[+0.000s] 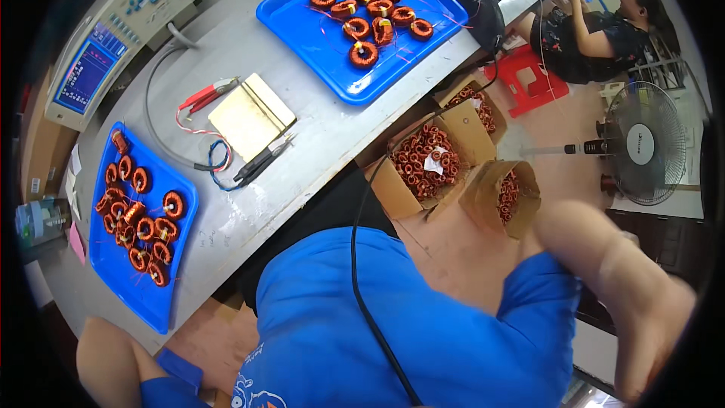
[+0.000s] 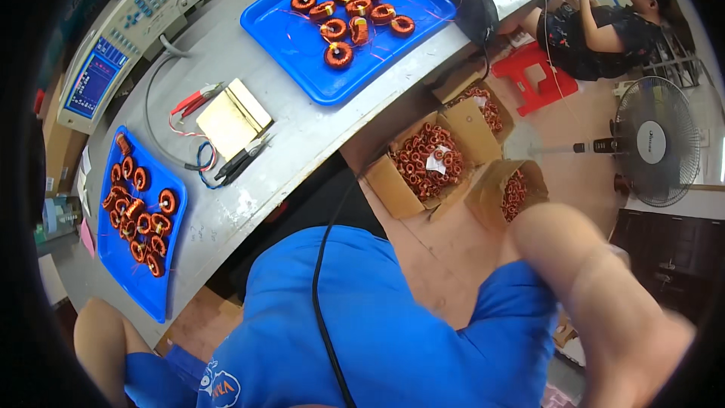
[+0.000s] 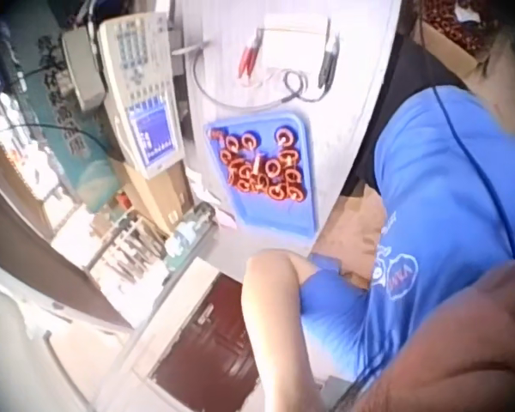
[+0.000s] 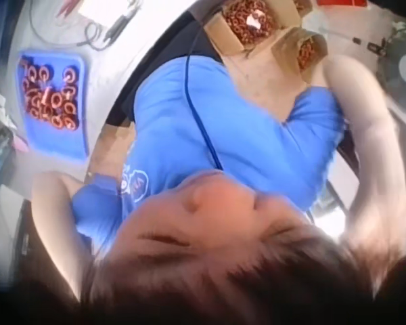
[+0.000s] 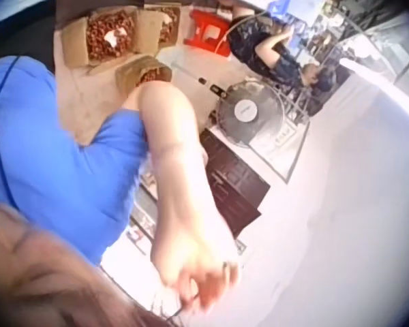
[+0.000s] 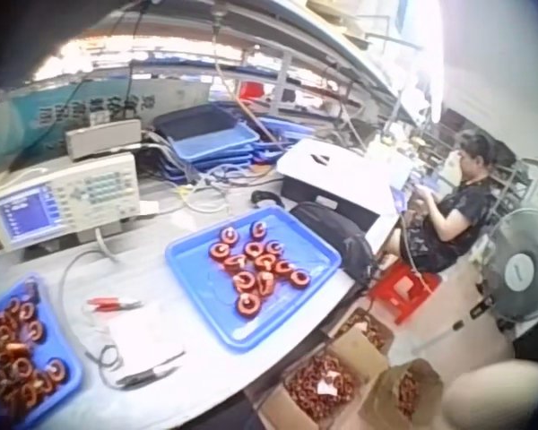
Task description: The person tests toroidal coils by taking them from a tray, connecting their wire leads to a testing fixture, and placing the tested coils onto another tray.
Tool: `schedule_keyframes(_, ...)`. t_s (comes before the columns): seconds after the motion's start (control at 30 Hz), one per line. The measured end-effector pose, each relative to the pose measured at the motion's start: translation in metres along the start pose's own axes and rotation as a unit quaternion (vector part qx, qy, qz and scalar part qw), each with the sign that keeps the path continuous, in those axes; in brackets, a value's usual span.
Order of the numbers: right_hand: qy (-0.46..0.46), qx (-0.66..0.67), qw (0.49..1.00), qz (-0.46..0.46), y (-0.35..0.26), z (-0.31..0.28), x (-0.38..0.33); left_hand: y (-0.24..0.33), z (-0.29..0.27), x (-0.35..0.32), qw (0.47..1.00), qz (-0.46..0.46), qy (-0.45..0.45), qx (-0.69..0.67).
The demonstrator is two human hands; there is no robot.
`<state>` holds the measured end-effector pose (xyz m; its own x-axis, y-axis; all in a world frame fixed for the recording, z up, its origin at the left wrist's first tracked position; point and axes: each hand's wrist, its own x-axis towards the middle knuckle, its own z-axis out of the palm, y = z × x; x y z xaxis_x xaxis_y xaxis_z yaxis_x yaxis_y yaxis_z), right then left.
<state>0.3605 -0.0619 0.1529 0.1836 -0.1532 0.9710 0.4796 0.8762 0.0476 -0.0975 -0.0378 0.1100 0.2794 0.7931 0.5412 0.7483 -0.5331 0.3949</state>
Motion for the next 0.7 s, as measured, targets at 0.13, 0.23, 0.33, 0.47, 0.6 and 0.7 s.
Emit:
schedule_keyframes(0.13,-0.239,-0.255,0.898,0.268,0.002,0.015,-0.050,0.005,-0.011,0.009,1.000,0.014,0.004,0.028)
schedule_keyframes(0.23,-0.314,-0.034,0.776,0.545,0.017,0.025,-0.151,0.010,-0.026,0.001,0.997,0.011,0.019,0.069)
schedule_keyframes(0.33,-0.383,0.010,0.751,0.538,-0.001,0.048,-0.209,0.048,0.002,-0.019,0.980,-0.124,0.152,-0.036)
schedule_keyframes(0.47,-0.537,0.093,0.753,0.370,-0.014,0.080,-0.227,-0.019,0.032,-0.040,0.977,-0.209,-0.006,0.053)
schedule_keyframes(0.6,-0.608,0.138,0.730,0.280,-0.029,0.109,-0.222,-0.084,0.033,-0.051,0.936,-0.286,-0.006,0.206)
schedule_keyframes(0.7,-0.606,0.173,0.736,0.248,-0.035,0.124,-0.221,-0.128,0.031,-0.054,0.921,-0.307,-0.024,0.240)
